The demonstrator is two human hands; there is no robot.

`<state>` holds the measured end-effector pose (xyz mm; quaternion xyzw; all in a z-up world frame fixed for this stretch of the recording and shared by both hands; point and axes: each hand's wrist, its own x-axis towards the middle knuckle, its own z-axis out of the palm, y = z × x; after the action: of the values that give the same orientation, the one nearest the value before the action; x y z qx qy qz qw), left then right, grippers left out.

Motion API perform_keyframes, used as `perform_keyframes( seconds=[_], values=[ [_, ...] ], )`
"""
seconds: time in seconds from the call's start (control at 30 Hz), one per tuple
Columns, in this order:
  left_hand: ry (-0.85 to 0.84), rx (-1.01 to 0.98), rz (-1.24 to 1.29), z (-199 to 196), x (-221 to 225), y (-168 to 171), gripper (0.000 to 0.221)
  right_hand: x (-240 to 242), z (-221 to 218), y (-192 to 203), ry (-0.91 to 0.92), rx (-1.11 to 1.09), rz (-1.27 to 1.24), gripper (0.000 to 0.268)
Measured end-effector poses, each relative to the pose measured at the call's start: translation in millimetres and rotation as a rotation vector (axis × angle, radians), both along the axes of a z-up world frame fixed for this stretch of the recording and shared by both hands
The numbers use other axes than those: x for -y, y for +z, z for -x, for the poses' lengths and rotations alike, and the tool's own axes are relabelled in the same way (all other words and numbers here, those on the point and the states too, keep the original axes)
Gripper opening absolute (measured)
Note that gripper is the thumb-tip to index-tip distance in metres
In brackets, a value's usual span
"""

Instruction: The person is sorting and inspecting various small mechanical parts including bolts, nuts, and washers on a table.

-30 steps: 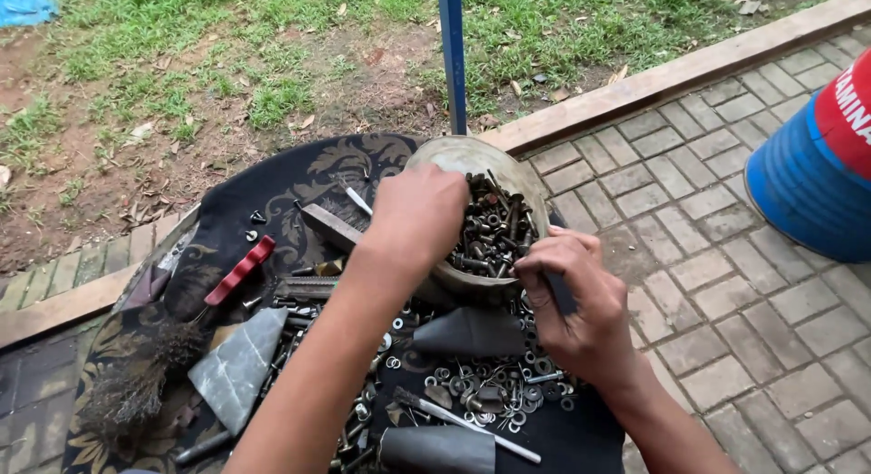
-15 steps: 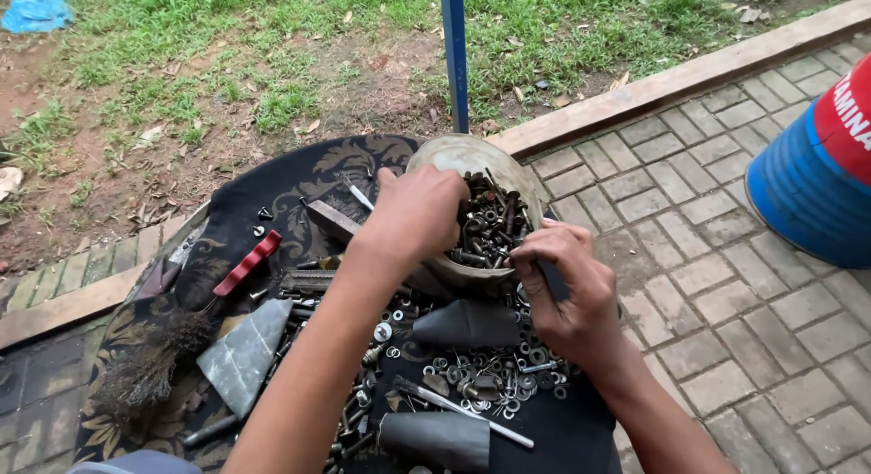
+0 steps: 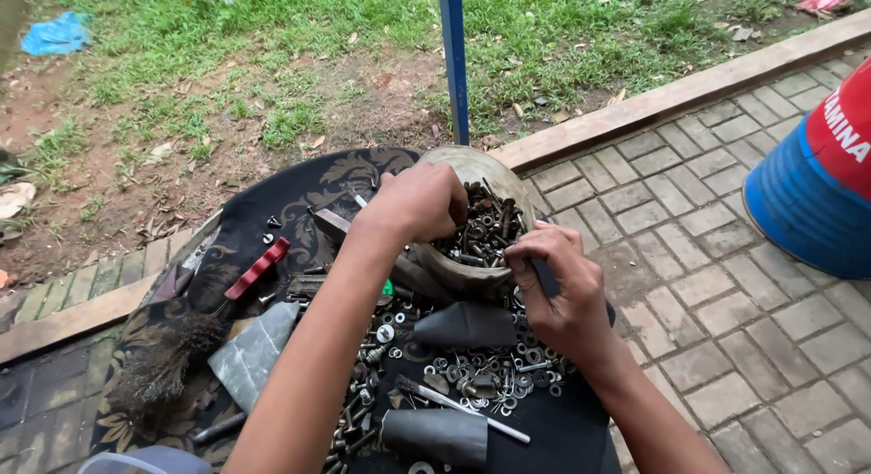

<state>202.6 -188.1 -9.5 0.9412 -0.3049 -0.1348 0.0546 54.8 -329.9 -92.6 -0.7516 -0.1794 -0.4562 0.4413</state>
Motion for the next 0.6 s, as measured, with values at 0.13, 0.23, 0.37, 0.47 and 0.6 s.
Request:
perform_keyframes(
  seconds=[0.13,0.23,0.37,0.47,0.6],
  values=[
    [-0.007,0.007,0.004,3,-3,3,0.020,1,1,1,-0.002,-0.012,-0.013,0.006],
    [-0.029,0.024,0.019,-3,-6,-7,0.019,0,-1,1,0.001,-0.003,-0.006,0.006],
    [-0.066,0.196,0.064,1,-7,-10,0.017,3,-3,-3,-0.004,-0.009,-0.014,0.006],
    [-0.095,0.225,0.315,22,-22,13,0.014,5,-4,-6,-0.013,-0.002,-0.013,0.005],
    [-0.179,0.109,0.861,89,-50,52,0.020,8,-4,-7,-0.043,0.004,0.011,0.006]
  ],
)
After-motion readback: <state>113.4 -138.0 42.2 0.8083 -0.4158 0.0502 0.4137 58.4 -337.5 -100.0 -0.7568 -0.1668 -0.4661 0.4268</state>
